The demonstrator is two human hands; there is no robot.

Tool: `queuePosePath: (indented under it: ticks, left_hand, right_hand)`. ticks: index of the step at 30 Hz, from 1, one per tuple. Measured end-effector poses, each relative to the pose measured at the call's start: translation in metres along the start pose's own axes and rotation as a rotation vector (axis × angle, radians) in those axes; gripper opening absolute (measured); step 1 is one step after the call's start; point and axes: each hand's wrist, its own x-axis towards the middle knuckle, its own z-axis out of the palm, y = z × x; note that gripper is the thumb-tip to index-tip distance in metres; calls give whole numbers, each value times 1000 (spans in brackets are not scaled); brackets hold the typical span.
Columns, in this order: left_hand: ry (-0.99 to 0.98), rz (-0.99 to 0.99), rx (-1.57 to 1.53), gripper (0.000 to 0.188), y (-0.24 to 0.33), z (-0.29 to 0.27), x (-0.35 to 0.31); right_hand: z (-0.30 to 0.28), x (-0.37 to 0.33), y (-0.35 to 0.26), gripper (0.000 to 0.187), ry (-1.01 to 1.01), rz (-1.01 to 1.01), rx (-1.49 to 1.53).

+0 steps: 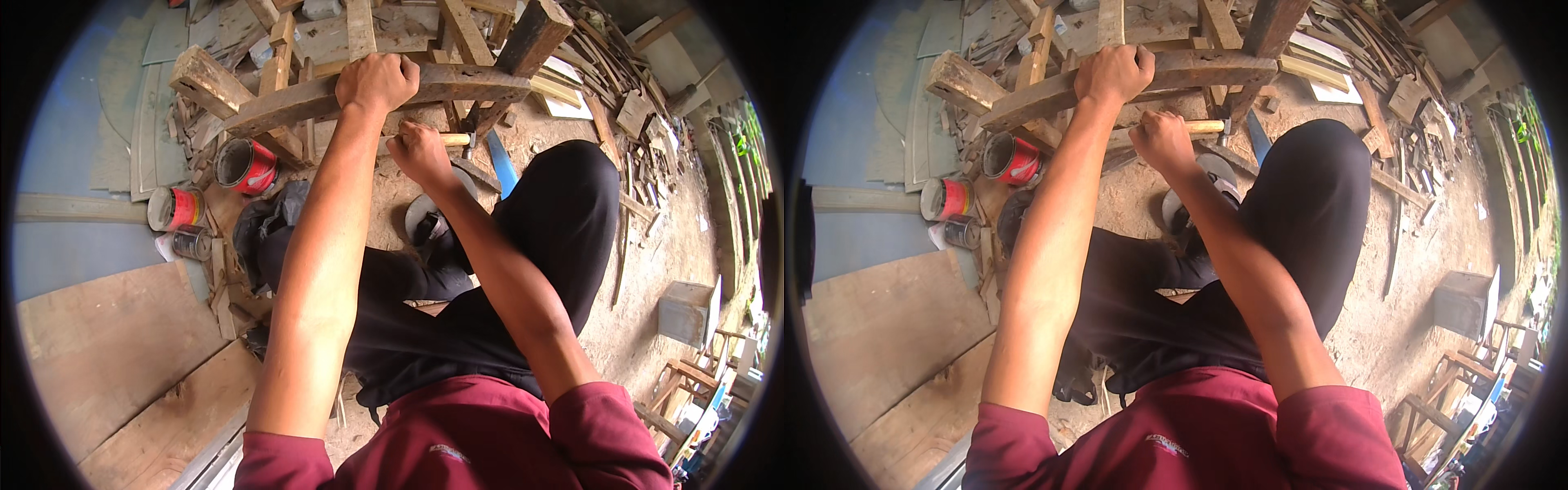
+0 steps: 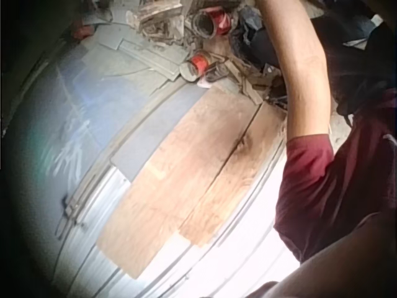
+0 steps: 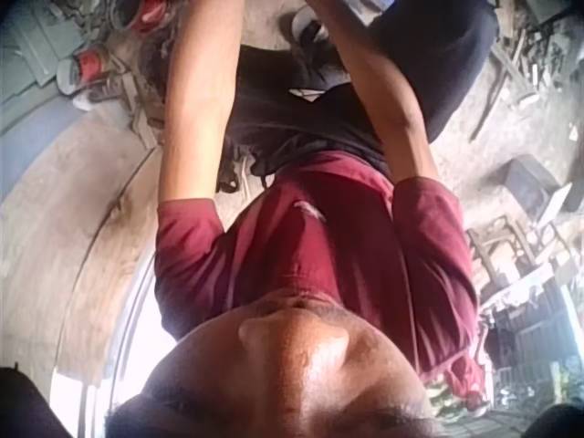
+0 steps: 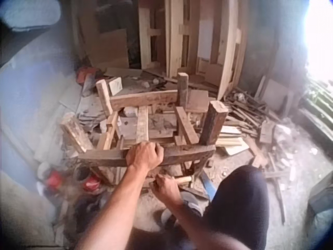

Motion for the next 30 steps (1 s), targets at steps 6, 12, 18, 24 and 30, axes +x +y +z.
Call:
queuePosePath:
  ticks: [6,12,18,24,30]
  left_hand:
    - [34,42,-4,38,-6,4,1]
    - [31,25,-7,38,-10,5,-3]
    - [-37,16,-31,39,-7,-11,-1]
    - [-83,24,-144,34,-5,-18,-8]
    - [539,493,-380,17,-10,2,-56]
  right_hand:
    - [-7,-15,-2,16,-85,9,-34]
    - [-4,-29,-7,23,-18,-143,1]
    - [21,-180,-36,19,-491,-206,-52]
    - [-26,-130,-44,18,-400,-199,-34]
    - [-117,-90,-48,17,-251,-83,115]
